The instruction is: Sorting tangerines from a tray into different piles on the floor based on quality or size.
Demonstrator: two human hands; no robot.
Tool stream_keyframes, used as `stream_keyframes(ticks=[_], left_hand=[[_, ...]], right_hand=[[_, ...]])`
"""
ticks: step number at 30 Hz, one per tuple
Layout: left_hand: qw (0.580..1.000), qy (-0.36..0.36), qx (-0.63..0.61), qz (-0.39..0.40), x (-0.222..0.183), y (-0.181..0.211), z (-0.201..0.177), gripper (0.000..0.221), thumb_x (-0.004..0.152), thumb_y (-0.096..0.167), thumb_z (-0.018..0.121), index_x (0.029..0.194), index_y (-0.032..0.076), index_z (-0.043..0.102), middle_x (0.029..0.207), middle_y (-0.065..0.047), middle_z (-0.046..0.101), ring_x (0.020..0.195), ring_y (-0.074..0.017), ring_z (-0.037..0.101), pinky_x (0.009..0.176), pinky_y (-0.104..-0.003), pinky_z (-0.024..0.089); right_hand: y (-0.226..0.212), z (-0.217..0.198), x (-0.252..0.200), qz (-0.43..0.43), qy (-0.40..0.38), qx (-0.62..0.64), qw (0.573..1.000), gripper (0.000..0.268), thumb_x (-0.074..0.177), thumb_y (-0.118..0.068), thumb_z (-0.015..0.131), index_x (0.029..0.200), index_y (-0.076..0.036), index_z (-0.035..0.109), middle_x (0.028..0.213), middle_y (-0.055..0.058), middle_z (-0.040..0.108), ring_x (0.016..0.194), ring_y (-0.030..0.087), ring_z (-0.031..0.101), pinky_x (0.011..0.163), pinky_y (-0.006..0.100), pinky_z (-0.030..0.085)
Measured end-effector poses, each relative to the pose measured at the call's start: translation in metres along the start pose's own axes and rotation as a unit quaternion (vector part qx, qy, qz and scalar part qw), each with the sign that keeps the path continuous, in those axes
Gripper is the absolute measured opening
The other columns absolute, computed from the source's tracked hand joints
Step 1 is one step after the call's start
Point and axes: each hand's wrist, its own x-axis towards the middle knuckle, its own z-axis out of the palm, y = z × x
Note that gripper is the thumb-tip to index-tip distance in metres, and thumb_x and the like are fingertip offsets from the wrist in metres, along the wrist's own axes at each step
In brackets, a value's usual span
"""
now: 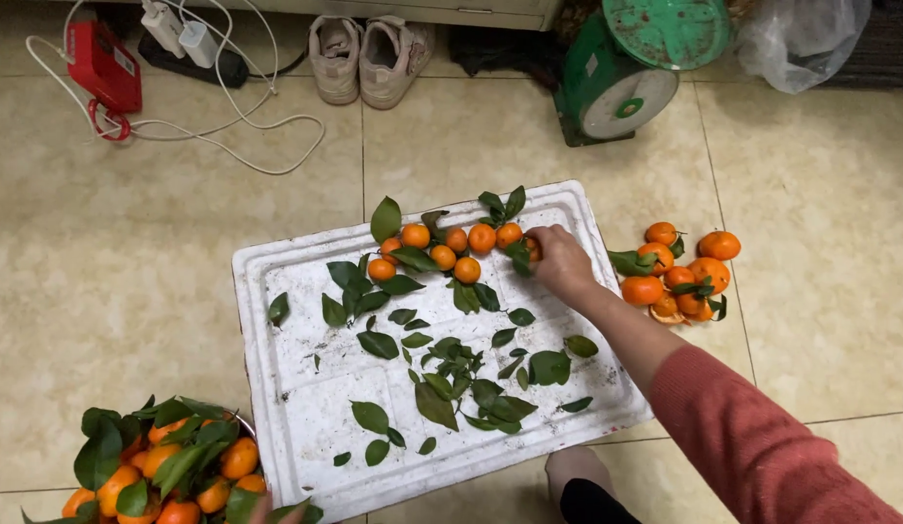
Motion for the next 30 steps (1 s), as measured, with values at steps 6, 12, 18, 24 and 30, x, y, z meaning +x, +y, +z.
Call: stream_keyframes(ticks=[6,12,18,24,30], left_hand=[[0.970,-0.037,-0.240,-0.015,0.130,0.345,-0.014,0.032,0.078,0.007,0.072,0.110,0.008,0.073,0.121,-0.009,0.075,0.114,-0.0225,0.071,0.098,-0.036,0.056],[0.887,-0.197,-0.395,-0.136,0.170,0.423,-0.013,0.039,0.086,0.015,0.063,0.124,0.007,0.065,0.111,-0.007,0.073,0.097,-0.0166,0.068,0.086,-0.029,0.056],[0.603,-0.177,-0.730,-0.269,0.183,0.422,-0.022,0.067,0.099,0.029,0.049,0.159,0.011,0.025,0.130,-0.021,0.059,0.101,-0.0317,0.064,0.075,-0.041,0.056],[0.727,-0.141,-0.620,-0.259,0.166,0.377,-0.007,0.028,0.093,0.006,0.059,0.120,-0.001,0.056,0.107,-0.017,0.064,0.082,-0.0236,0.059,0.072,-0.034,0.048],[0.602,-0.133,-0.641,-0.458,0.164,0.360,0.001,0.022,0.095,0.020,0.056,0.103,-0.001,0.058,0.093,-0.021,0.064,0.081,-0.0309,0.057,0.062,-0.038,0.041]], right_hand=[[-0.010,-0.037,-0.055,0.159,-0.160,0.677,0.700,0.050,0.088,-0.010,0.062,0.134,0.008,0.056,0.115,0.022,0.067,0.087,0.025,0.067,0.063,0.027,0.050],[-0.017,-0.044,-0.084,0.151,-0.280,0.791,0.523,0.052,0.093,-0.017,0.053,0.140,0.006,0.052,0.122,0.033,0.066,0.093,0.033,0.071,0.082,0.037,0.059],[-0.087,-0.078,-0.115,0.079,-0.342,0.518,0.780,0.058,0.077,-0.003,0.069,0.135,-0.006,0.064,0.097,0.014,0.065,0.077,0.020,0.061,0.065,0.029,0.048],[-0.064,-0.068,-0.046,0.055,-0.156,0.256,0.953,0.056,0.076,0.000,0.062,0.131,-0.008,0.063,0.122,0.010,0.072,0.086,0.020,0.072,0.072,0.033,0.060],[-0.047,-0.018,0.019,0.045,-0.031,0.180,0.982,0.067,0.079,-0.017,0.079,0.139,-0.006,0.052,0.128,0.015,0.061,0.107,0.028,0.065,0.092,0.038,0.054]])
